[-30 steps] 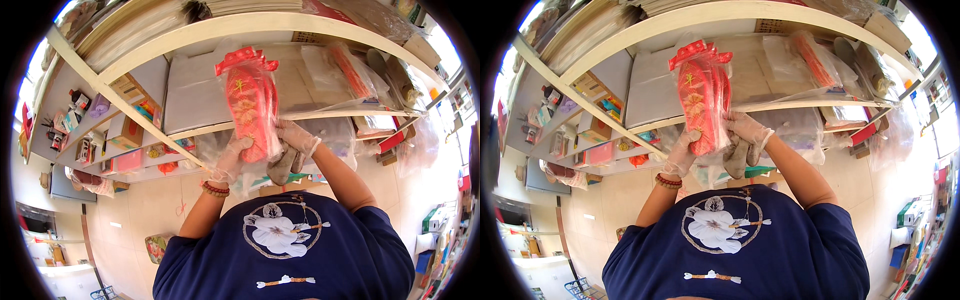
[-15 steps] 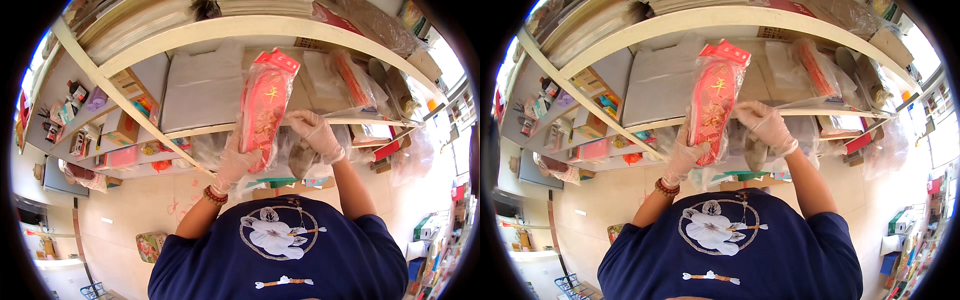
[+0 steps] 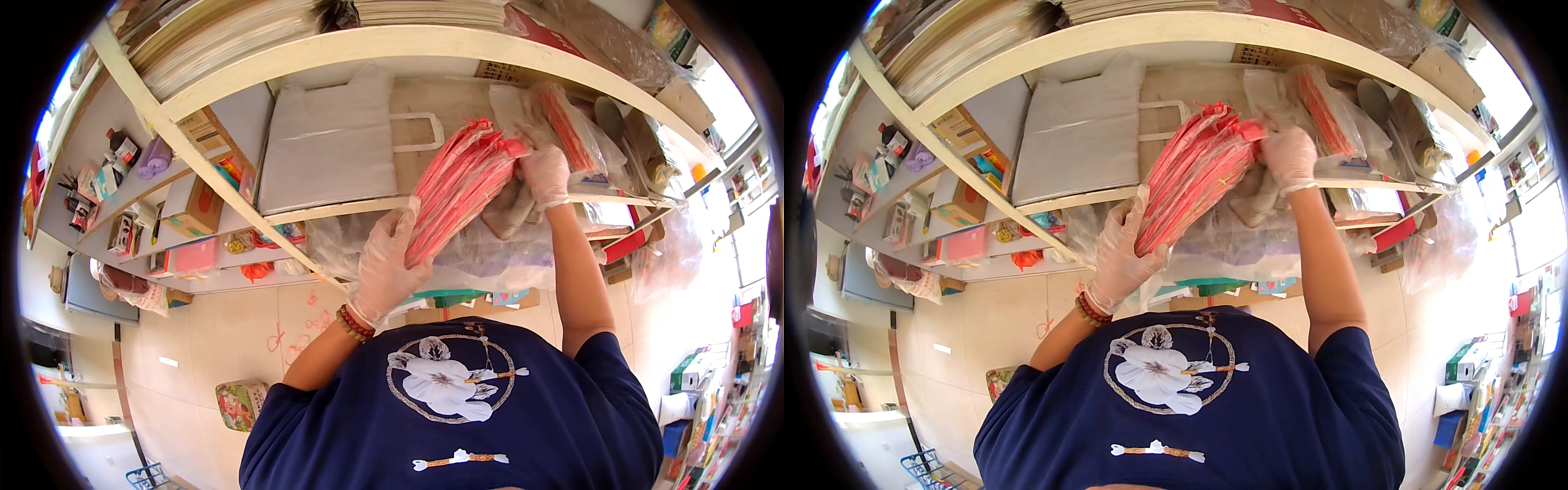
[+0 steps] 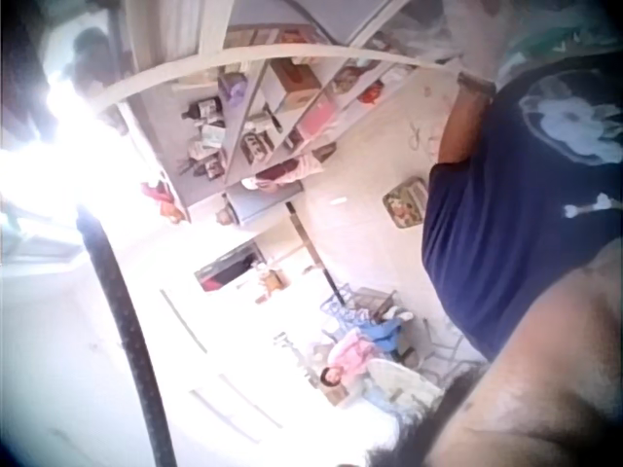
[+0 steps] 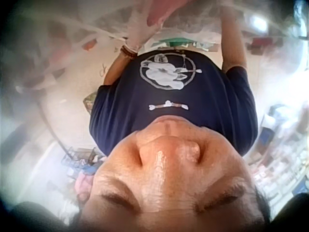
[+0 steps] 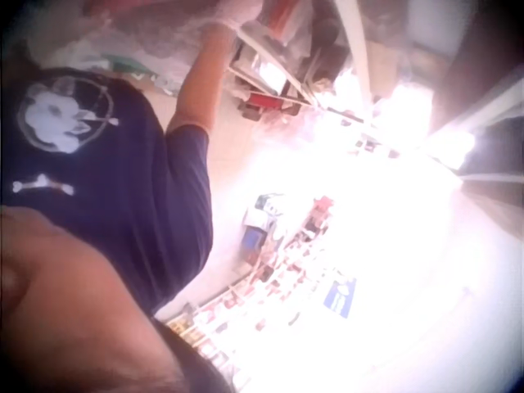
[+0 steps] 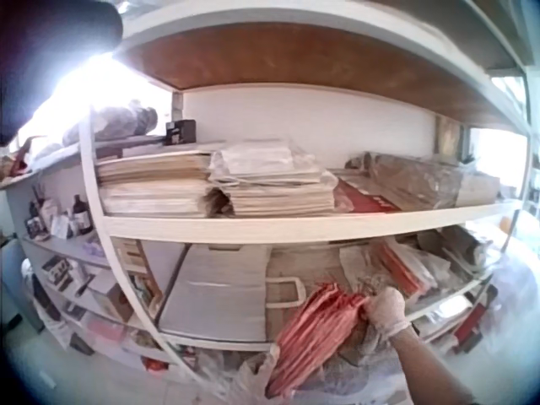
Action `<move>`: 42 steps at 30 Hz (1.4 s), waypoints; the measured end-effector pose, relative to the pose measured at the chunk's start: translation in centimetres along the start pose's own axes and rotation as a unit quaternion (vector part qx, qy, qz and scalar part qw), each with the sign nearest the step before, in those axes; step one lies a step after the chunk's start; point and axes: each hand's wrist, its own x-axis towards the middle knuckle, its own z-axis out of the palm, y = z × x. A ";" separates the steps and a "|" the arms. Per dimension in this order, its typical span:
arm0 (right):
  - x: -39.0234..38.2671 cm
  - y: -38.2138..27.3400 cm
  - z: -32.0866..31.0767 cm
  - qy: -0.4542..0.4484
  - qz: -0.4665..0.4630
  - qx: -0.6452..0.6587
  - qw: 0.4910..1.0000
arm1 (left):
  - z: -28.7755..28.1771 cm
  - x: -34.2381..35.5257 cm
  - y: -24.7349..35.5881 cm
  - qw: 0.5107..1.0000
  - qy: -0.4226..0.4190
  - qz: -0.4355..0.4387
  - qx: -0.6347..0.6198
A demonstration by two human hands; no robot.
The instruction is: The person reaches into a shelf and removes a red packaged item, then wipes it with a cloth. They place the item back and continue to wipe and rearrange other items on the shelf, including a white plastic bag and a cloth, while wearing gloves.
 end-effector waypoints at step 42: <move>-3.8 -9.8 1.0 -0.445 0.240 0.485 0.713 | -0.5 2.9 -0.5 0.832 -0.051 -0.173 -0.525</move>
